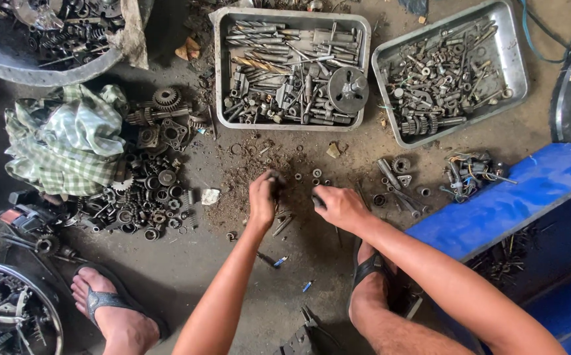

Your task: Sorting various motorcycle engine components, bolts, and screws into specific trays and containers.

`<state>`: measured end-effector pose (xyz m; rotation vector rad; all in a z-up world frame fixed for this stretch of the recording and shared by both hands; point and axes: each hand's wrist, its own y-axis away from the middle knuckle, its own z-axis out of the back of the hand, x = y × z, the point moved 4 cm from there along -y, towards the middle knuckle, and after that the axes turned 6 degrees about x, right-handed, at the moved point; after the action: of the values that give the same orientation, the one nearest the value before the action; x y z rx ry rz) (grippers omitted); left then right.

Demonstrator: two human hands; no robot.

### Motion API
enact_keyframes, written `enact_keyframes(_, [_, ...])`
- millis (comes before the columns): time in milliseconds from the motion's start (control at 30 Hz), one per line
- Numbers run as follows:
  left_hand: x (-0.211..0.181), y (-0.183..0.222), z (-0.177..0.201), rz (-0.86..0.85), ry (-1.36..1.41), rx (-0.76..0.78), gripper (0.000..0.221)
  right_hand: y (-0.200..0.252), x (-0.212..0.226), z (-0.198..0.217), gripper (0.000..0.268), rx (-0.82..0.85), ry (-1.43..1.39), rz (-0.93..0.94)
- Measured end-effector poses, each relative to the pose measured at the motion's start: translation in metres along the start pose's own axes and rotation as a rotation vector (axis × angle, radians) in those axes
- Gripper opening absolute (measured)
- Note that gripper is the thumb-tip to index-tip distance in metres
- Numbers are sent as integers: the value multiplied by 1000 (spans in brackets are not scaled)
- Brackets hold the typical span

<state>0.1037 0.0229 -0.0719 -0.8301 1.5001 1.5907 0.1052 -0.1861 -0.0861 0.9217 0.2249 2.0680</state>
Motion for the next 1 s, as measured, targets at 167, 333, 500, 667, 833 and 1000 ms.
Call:
enact_keyframes(167, [39, 19, 0, 169, 187, -199, 39, 32, 33, 38, 21, -326, -499, -268])
enact_keyframes(333, [2, 37, -61, 385, 598, -116, 45, 42, 67, 61, 22, -373, -583, -186])
enact_keyframes(500, [8, 9, -34, -44, -382, -247, 28, 43, 29, 59, 18, -471, -496, -370])
enact_keyframes(667, [25, -18, -30, -179, -904, -35, 27, 25, 3, 64, 27, -478, -364, -176])
enact_keyframes(833, [-4, 0, -22, -50, 104, -102, 26, -8, -4, 66, 27, -358, -121, -20])
enact_keyframes(1000, [18, 3, -25, 249, 992, -73, 35, -41, -40, 29, 23, -207, 181, 73])
